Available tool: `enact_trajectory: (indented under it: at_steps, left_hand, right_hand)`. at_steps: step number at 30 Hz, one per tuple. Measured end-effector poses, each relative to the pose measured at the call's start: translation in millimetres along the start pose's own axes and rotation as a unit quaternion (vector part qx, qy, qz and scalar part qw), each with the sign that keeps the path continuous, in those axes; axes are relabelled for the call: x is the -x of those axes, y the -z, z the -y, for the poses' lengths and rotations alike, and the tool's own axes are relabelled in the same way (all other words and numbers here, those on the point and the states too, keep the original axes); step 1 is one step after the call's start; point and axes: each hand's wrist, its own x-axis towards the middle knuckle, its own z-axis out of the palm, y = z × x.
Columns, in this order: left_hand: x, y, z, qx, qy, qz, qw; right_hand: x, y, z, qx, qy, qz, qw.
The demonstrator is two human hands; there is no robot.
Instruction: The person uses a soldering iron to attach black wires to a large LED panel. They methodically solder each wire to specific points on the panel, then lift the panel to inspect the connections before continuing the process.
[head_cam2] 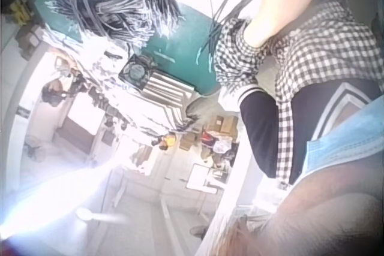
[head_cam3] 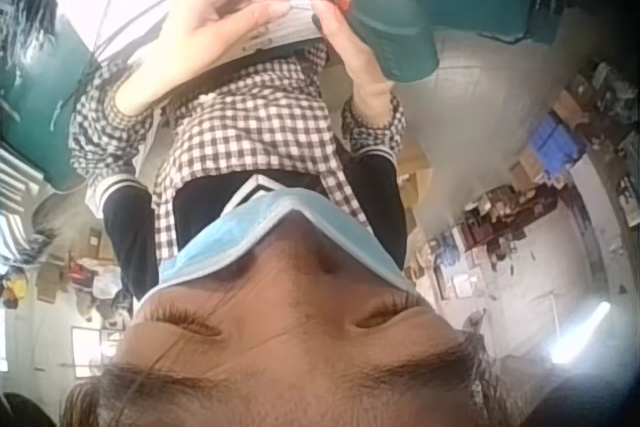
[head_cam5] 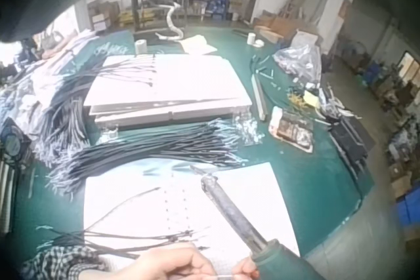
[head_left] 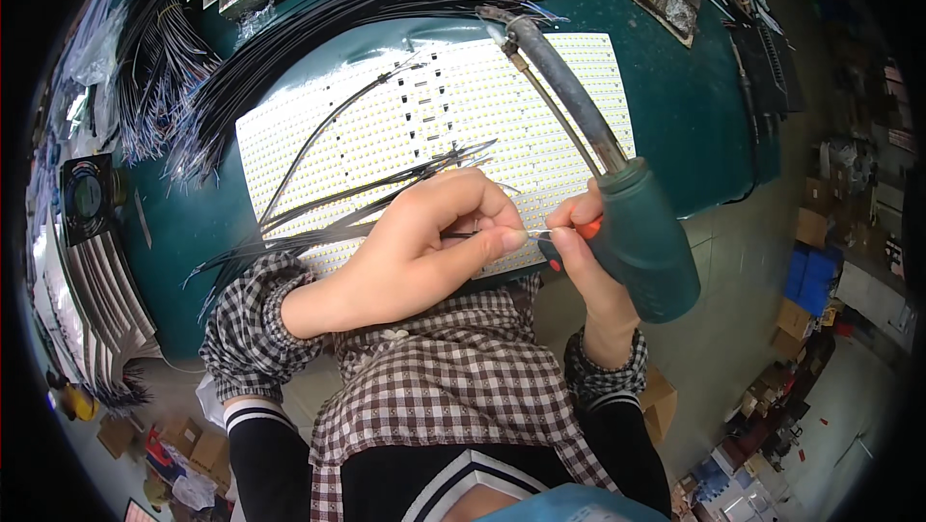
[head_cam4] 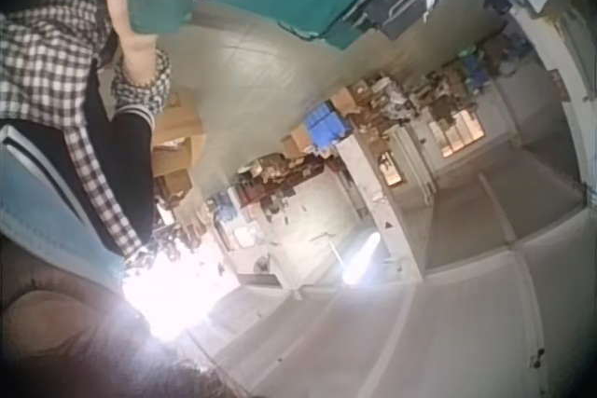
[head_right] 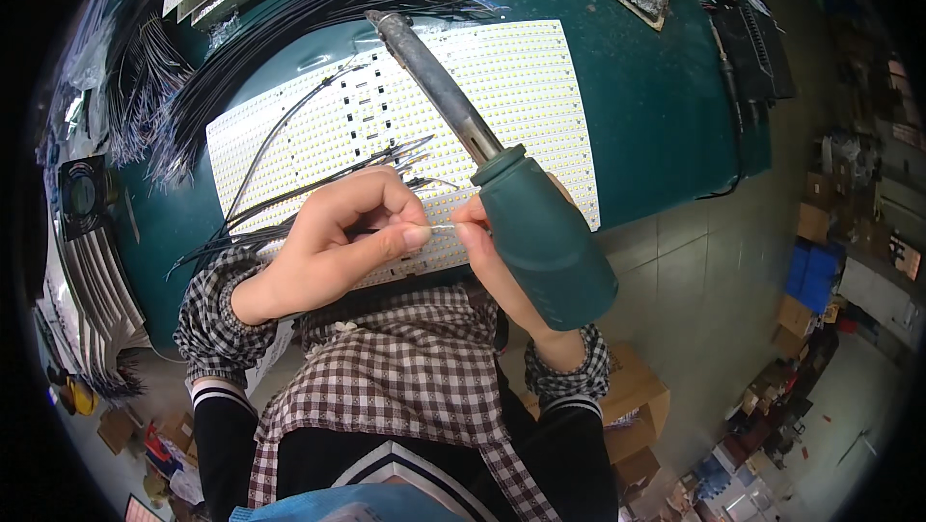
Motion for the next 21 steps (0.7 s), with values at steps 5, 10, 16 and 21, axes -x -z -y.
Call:
enact_trajectory:
  at_steps: [5,10,16,21]
  left_hand:
    - [-1.5,-0.3,-0.2,0.010,0.020,0.000,1.000]
    - [-1.7,-0.5,-0.4,0.025,0.031,0.003,0.999]
    - [-1.3,-2.5,-2.9,0.023,0.033,0.012,0.999]
    - [4.8,3.4,-6.0,-0.050,-0.023,0.029,0.998]
  right_hand:
    - [-3.0,0.6,-3.0,0.051,0.025,-0.007,0.998]
    - [-4.2,-5.5,3.1,0.045,-0.025,-0.065,0.997]
    - [3.8,-8.5,-10.7,0.145,0.033,-0.089,0.985]
    - [-5.6,-5.3,-9.8,0.168,0.028,-0.196,0.966]
